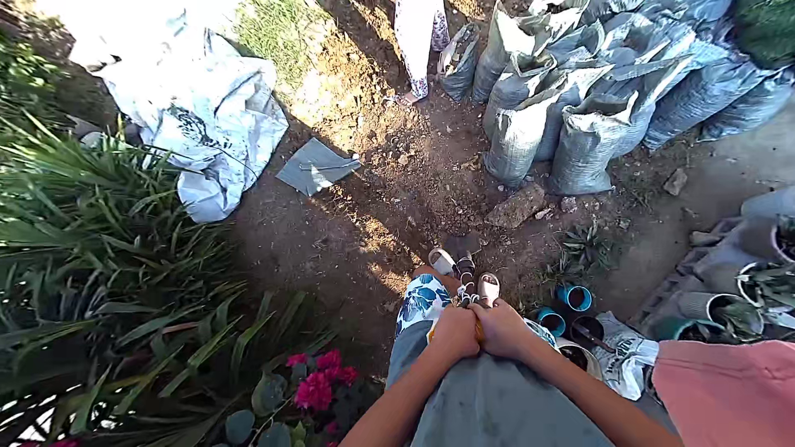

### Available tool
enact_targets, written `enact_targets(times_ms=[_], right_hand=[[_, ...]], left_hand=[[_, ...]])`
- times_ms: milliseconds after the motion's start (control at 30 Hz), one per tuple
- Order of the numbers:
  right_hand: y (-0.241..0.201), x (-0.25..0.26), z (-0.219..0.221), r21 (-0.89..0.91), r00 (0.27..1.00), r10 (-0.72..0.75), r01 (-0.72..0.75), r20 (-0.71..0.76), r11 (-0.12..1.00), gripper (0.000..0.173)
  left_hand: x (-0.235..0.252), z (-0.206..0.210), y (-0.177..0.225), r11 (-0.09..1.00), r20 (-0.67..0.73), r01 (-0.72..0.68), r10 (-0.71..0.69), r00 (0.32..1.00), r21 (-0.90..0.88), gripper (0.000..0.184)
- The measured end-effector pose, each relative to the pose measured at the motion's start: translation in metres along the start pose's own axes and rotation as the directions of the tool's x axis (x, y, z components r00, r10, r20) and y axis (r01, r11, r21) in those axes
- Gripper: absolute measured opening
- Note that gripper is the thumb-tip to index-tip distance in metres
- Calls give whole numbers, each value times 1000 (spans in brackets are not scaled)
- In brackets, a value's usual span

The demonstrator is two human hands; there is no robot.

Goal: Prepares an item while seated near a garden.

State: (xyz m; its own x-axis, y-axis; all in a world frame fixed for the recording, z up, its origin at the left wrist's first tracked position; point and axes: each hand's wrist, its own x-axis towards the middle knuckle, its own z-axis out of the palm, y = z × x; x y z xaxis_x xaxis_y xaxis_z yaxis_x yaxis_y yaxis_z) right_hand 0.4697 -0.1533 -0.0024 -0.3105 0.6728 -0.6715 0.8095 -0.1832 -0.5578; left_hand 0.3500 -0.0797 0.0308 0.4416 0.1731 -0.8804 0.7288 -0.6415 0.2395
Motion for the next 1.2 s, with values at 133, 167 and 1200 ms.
enact_targets(times_ms=[133,167,1200], right_hand=[[0,-6,6,31,999,46,-45,-13,998,88],[0,1,6,43,999,52,-51,-14,998,89],[-237,75,75,206,673,214,-94,-708,974,76]], left_hand=[[3,7,-10,989,-16,-147,147,989,2,48],[8,5,-18,984,-21,-176,176,984,6,47],[-127,-17,-220,895,118,-425,411,904,139,40]])
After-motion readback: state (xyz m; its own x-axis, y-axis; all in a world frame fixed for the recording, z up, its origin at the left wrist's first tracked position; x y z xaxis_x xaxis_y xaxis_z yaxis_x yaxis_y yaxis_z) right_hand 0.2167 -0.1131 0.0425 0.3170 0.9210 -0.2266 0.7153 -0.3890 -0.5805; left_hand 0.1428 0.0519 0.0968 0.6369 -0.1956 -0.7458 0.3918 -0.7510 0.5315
